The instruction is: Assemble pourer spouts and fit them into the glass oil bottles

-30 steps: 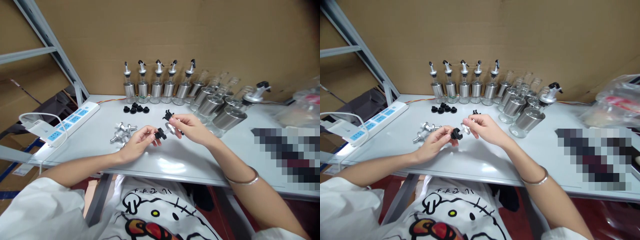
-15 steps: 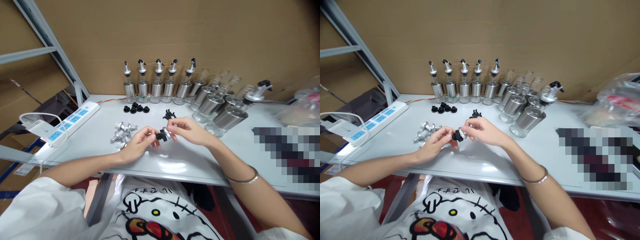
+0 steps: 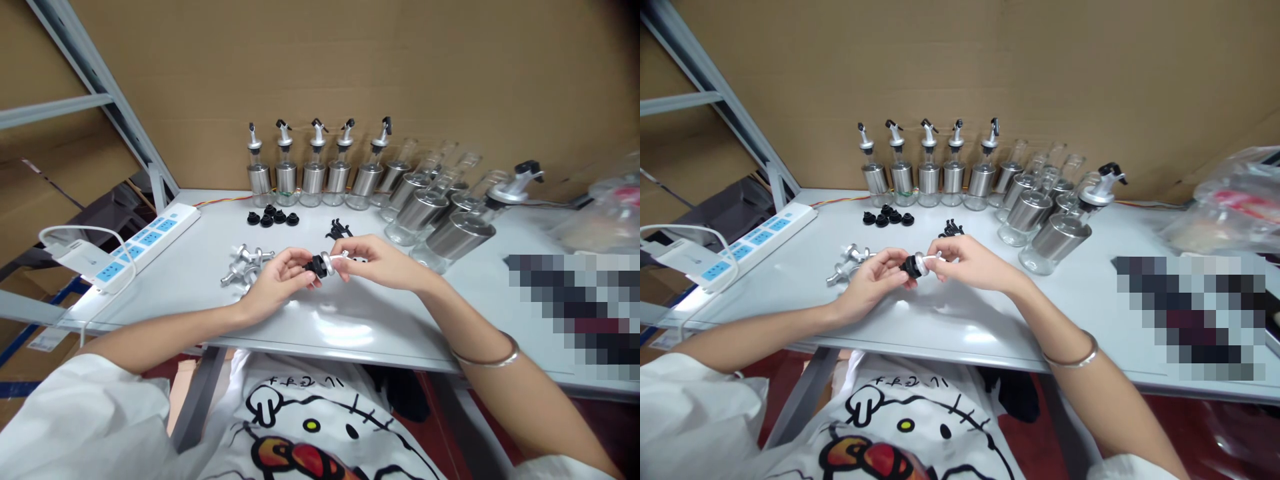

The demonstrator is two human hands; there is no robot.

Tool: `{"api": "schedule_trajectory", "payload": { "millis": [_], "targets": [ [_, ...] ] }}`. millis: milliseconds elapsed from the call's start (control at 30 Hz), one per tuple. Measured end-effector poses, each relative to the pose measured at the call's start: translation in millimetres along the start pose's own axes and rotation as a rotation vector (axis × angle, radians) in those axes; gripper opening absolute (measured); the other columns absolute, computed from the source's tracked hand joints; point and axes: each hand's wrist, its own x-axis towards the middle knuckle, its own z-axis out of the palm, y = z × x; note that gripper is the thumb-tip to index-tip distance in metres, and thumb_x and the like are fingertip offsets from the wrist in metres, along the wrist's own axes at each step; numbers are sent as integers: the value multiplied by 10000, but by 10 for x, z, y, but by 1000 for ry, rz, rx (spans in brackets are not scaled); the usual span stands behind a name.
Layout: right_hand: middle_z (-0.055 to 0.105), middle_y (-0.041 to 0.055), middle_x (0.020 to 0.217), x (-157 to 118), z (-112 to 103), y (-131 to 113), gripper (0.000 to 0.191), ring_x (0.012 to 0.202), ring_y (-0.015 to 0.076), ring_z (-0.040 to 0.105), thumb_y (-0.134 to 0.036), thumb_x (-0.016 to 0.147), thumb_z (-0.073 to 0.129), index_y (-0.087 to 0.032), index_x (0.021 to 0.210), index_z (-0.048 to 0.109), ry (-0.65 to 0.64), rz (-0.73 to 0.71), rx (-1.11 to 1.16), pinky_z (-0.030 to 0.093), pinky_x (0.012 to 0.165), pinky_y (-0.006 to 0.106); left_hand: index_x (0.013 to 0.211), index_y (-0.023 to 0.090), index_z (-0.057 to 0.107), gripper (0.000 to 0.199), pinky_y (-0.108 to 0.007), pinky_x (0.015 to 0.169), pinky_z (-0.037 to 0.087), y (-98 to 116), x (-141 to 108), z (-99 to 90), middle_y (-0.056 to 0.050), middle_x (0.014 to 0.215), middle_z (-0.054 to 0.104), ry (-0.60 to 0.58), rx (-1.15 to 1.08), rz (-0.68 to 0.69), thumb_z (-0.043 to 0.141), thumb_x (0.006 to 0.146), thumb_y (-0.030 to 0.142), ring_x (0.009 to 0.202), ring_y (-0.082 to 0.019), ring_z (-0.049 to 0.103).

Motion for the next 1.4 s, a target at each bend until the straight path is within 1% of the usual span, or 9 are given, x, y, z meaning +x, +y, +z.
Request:
{"api": "schedule_trajectory", "payload": {
  "millis": [233, 333, 467, 567, 800, 867, 1000, 1133, 1400],
  "targets": [
    [601, -4, 574, 7, 7, -3, 264, 546, 103, 493, -371, 844, 546, -166, 681, 586, -49, 33, -35, 348, 553, 235, 888, 157, 527, 318, -303, 823, 523, -52, 5, -10, -7, 865, 652, 44, 7, -11, 778, 707, 231, 790, -123, 654],
    [578, -17, 534, 5, 2, -1, 271, 513, 95, 459, -383, 831, 561, -163, 675, 590, -67, 42, -15, 318, 522, 233, 864, 155, 534, 308, -295, 811, 522, -61, -8, -4, 1, 847, 645, 35, 27, 20, 783, 692, 206, 793, -116, 637],
    [569, -19, 511, -1, -11, 11, 296, 510, 95, 450, -352, 829, 546, -168, 598, 566, -161, 63, 41, 323, 525, 238, 847, 151, 554, 281, -285, 805, 515, -63, -41, 8, -4, 862, 642, 1, 53, 42, 784, 688, 182, 809, -116, 632],
    [579, -18, 522, -5, -22, 22, 304, 525, 97, 469, -347, 842, 537, -169, 599, 575, -207, 61, 68, 336, 555, 244, 837, 148, 560, 279, -283, 791, 509, -57, -58, 8, -8, 862, 646, -16, 54, 14, 789, 681, 182, 803, -117, 633],
    [576, -21, 562, -12, -52, 21, 357, 548, 95, 441, -449, 861, 575, -162, 654, 619, -259, 52, 44, 326, 558, 243, 806, 163, 505, 303, -292, 718, 507, -38, -88, 15, 2, 819, 654, -58, 59, -96, 779, 680, 188, 712, -116, 645],
    [584, -18, 584, -16, -63, 20, 368, 570, 98, 464, -464, 859, 586, -159, 656, 624, -281, 47, 44, 345, 577, 244, 803, 167, 493, 309, -294, 703, 508, -35, -105, 24, 0, 812, 655, -77, 64, -105, 776, 686, 206, 702, -121, 647],
    [610, -7, 622, -18, -74, 41, 364, 626, 114, 517, -478, 859, 594, -153, 709, 660, -304, 48, 34, 378, 617, 253, 787, 168, 489, 310, -281, 698, 491, -22, -126, 40, 12, 783, 625, -76, 120, -81, 776, 684, 223, 687, -105, 610],
    [605, -10, 611, -20, -69, 61, 365, 606, 110, 506, -482, 848, 609, -153, 703, 668, -285, 36, 3, 366, 595, 253, 786, 174, 480, 304, -267, 683, 467, -29, -112, 39, 24, 776, 584, -56, 157, -60, 763, 690, 230, 680, -94, 562],
    [618, -8, 599, -11, -59, 48, 374, 580, 106, 491, -495, 840, 610, -153, 710, 689, -285, 49, 20, 346, 567, 250, 791, 187, 481, 291, -277, 708, 442, -73, -96, 11, 17, 780, 538, -69, 207, 64, 748, 704, 259, 735, -119, 518]
  ]
}}
